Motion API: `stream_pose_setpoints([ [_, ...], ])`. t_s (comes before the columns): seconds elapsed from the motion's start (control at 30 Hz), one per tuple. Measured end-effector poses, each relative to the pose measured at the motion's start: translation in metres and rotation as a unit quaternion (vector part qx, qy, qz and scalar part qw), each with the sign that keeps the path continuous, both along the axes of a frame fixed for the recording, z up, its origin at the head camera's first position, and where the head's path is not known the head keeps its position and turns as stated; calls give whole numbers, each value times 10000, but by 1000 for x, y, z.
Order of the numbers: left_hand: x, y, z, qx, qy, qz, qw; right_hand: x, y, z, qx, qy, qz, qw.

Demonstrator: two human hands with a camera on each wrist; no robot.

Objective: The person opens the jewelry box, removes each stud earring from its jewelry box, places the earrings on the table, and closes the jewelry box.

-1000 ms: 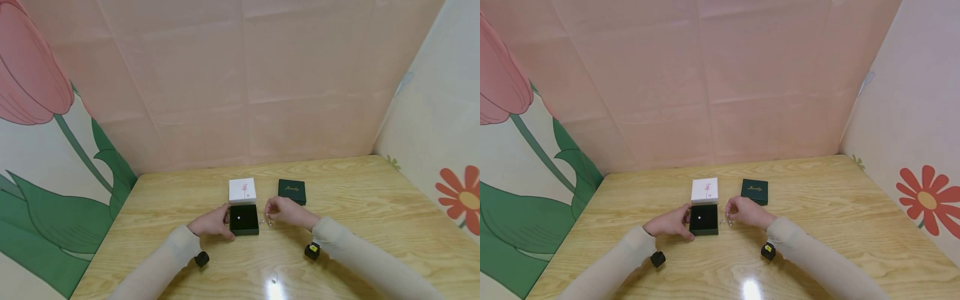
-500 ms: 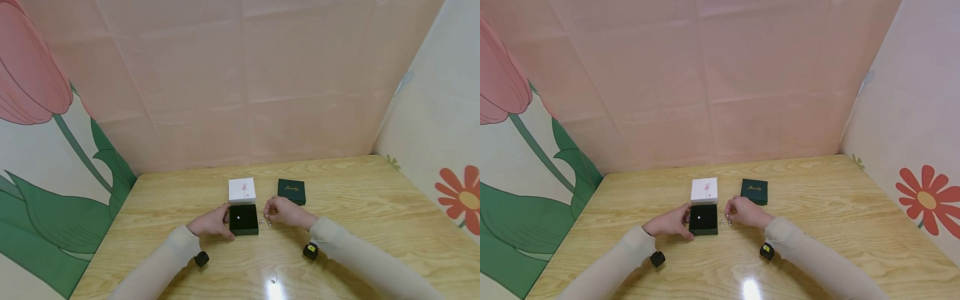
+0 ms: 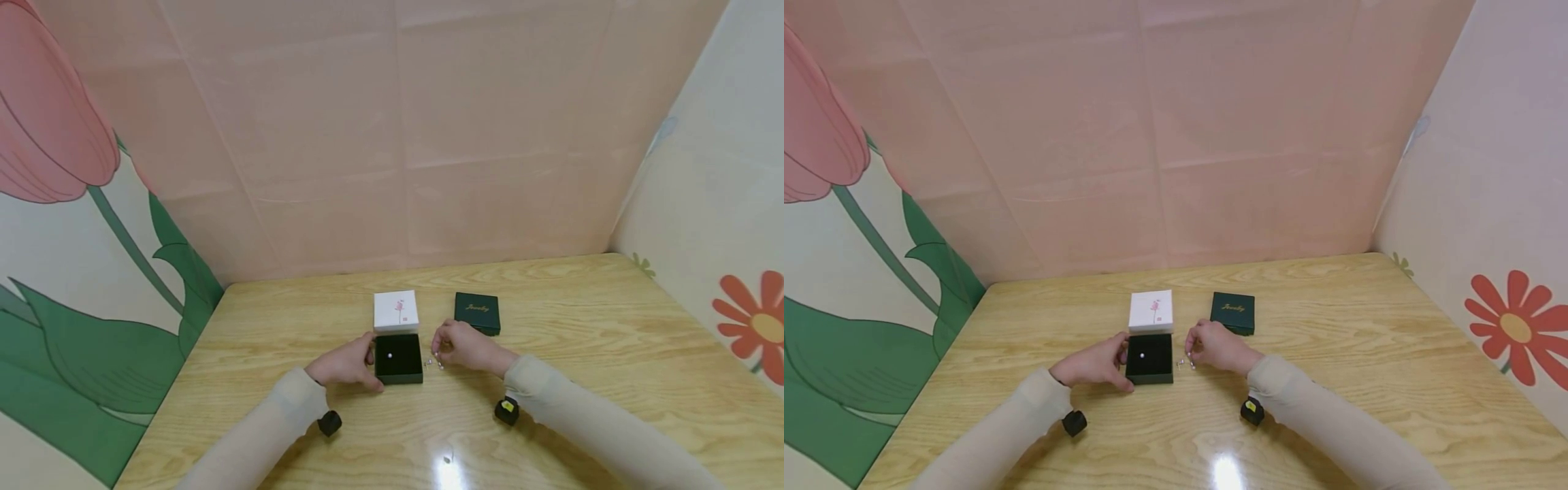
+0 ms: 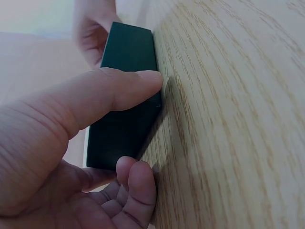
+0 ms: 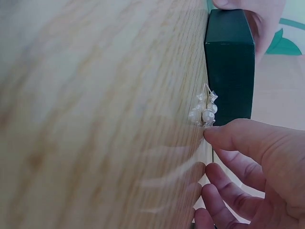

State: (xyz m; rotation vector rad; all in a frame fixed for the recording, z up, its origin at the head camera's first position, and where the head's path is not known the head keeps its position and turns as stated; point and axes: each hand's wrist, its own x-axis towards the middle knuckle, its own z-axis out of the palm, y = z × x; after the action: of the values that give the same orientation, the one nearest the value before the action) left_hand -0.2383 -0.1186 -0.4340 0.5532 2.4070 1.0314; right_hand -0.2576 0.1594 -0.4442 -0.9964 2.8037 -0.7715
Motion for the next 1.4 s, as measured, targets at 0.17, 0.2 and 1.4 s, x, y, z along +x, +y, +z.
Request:
stream_pose_setpoints([
  [0.17, 0, 0, 0, -22, -21, 16, 10000, 0, 0, 0, 14, 71, 39, 10000],
  [0.2, 0, 1, 0, -23, -29, 22, 10000, 0, 0, 0, 14, 72, 42, 10000],
  [1.4, -2, -1, -2, 43, -88, 41, 9999, -1, -3, 6, -55, -784, -379, 9962],
])
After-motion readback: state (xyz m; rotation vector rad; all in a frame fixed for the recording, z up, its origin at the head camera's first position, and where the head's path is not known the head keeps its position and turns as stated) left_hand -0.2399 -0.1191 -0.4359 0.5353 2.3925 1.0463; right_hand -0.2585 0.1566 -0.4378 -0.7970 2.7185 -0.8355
